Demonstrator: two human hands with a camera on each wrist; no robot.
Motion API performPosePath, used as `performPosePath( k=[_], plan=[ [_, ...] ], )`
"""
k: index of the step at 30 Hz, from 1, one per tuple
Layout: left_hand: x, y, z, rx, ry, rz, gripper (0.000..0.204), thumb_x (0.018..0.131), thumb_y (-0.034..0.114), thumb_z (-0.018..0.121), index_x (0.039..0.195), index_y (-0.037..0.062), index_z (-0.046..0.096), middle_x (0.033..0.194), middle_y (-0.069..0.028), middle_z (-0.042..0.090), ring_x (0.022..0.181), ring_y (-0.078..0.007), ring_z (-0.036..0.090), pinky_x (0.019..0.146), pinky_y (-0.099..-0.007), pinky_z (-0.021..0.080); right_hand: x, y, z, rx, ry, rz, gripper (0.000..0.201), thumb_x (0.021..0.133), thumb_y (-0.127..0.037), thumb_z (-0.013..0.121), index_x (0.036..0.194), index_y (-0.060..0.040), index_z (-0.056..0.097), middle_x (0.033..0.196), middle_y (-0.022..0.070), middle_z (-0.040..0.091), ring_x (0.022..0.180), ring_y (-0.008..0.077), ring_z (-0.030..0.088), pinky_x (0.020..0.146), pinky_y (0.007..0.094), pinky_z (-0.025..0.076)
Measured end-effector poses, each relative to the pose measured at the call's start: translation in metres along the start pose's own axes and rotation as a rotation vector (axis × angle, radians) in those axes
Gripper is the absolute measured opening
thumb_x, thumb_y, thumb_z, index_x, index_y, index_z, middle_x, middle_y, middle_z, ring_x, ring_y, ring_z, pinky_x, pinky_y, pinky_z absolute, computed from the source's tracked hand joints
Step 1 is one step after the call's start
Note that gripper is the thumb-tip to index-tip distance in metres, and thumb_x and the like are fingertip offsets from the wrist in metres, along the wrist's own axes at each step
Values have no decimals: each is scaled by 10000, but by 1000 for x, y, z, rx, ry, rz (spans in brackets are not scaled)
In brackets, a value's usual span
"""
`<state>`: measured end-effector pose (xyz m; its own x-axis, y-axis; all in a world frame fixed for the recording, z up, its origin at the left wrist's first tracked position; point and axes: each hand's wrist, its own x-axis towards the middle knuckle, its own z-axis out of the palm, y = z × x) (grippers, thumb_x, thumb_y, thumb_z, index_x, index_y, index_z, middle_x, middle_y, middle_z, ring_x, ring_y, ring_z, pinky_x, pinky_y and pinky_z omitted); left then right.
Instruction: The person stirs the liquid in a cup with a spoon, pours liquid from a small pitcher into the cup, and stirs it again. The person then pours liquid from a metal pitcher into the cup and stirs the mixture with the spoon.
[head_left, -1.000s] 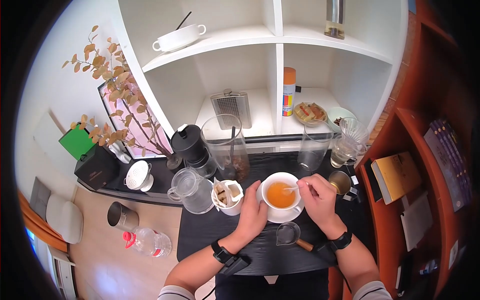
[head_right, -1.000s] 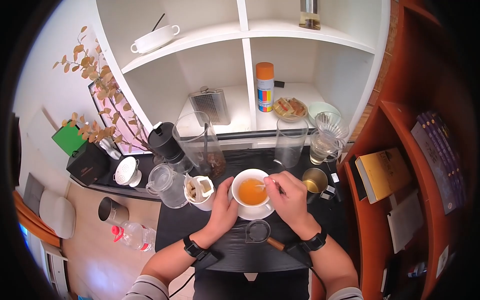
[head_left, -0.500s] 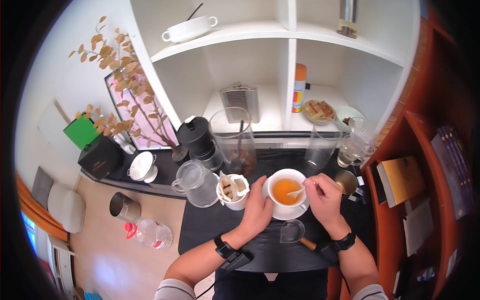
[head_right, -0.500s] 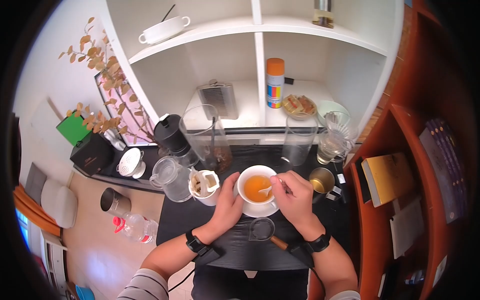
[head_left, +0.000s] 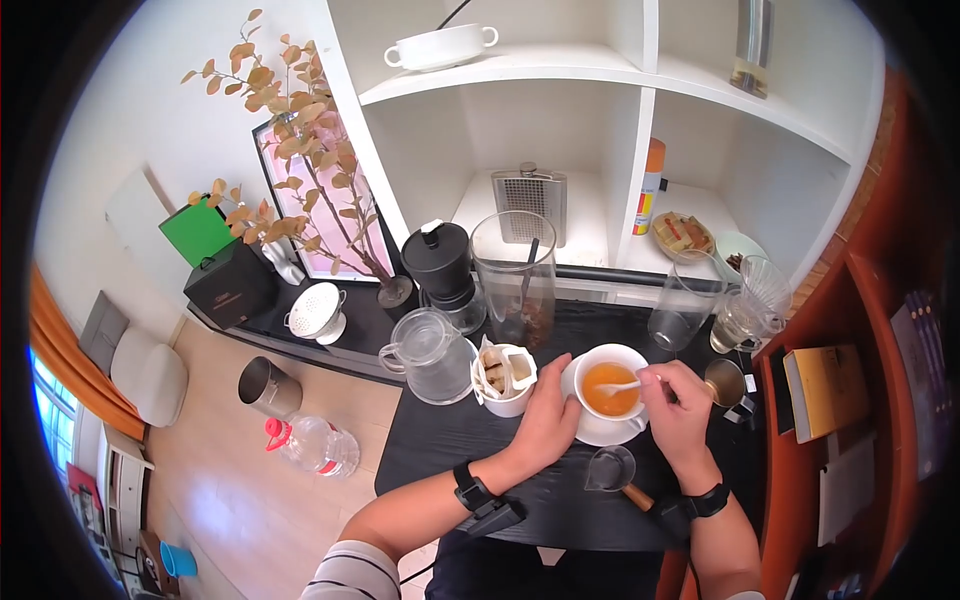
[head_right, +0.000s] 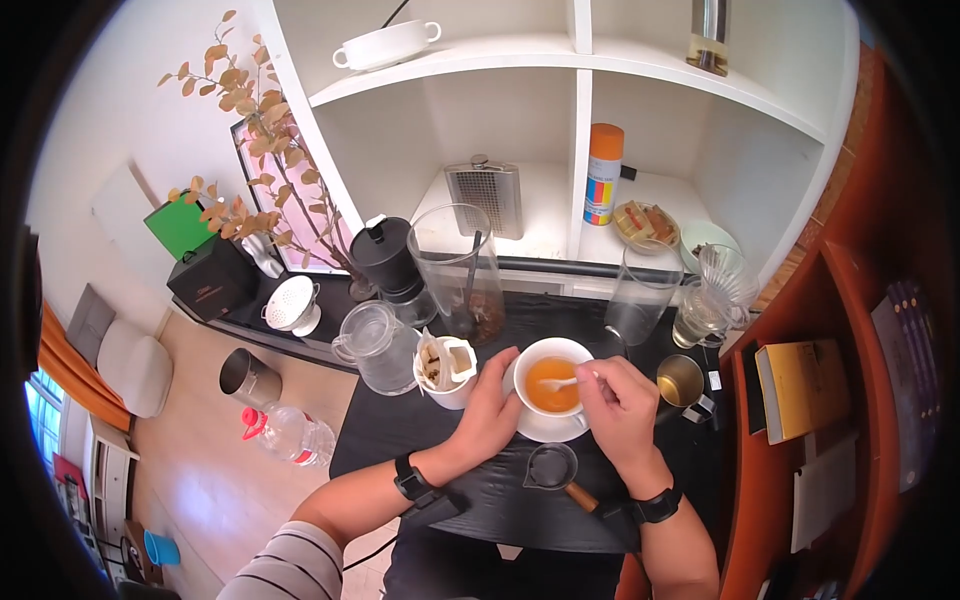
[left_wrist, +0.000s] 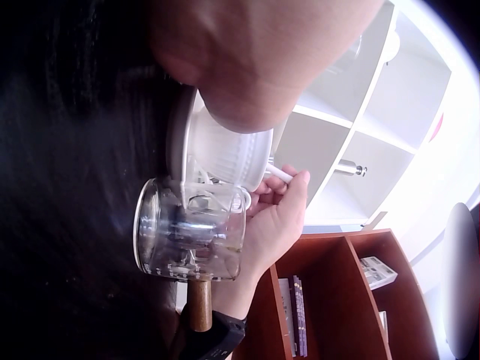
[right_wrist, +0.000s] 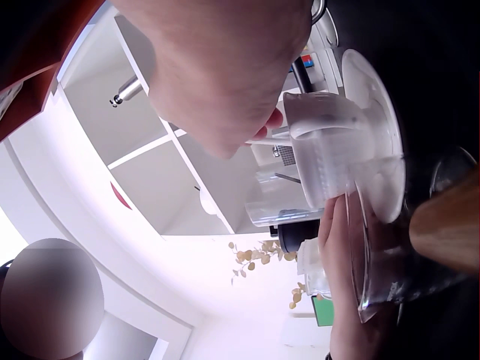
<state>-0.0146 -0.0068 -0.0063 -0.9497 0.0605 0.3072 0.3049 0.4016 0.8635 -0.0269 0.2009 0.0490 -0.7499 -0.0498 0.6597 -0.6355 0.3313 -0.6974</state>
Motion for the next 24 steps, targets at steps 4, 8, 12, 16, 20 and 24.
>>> performPosePath(
  k=[4,8,12,16,20,24],
  plan=[
    [0,-2,1,-9,-1,9,584,972,20,530,1526,-103,388,1460,-329,509,1382,-478,512,1200,-491,393,6,-6,-1,-100,49,-40,30,958,0,765,953,23,745,758,50,624,586,95,483,531,268,354],
    [-1,-2,2,-2,6,2,581,972,20,529,1523,-102,389,1451,-330,515,1376,-481,515,1196,-495,395,6,0,-8,-145,113,-36,24,956,6,766,964,24,752,768,53,639,601,93,491,536,274,363],
    [-1,-4,3,9,32,15,575,976,21,553,1522,-83,409,1442,-303,547,1368,-459,536,1179,-480,412,0,6,-3,0,7,19,26,957,7,767,966,27,753,765,57,643,595,95,491,530,278,367],
    [-1,-3,3,7,44,7,567,976,23,576,1520,-54,433,1426,-273,576,1352,-437,554,1162,-464,425,4,-1,1,-37,41,-28,40,960,-4,773,958,28,748,745,44,619,595,91,492,531,270,363],
    [-2,-5,3,11,49,16,566,975,19,574,1519,-51,434,1421,-271,574,1348,-437,551,1159,-466,425,6,3,-6,-133,92,-56,44,962,-11,778,971,26,757,776,36,646,606,83,497,538,261,362],
    [-2,-5,3,18,52,31,567,972,11,569,1519,-53,433,1423,-271,572,1352,-436,548,1162,-467,422,-2,11,-2,32,25,29,42,967,-13,777,974,25,761,803,43,671,611,77,498,542,259,363]
  ],
)
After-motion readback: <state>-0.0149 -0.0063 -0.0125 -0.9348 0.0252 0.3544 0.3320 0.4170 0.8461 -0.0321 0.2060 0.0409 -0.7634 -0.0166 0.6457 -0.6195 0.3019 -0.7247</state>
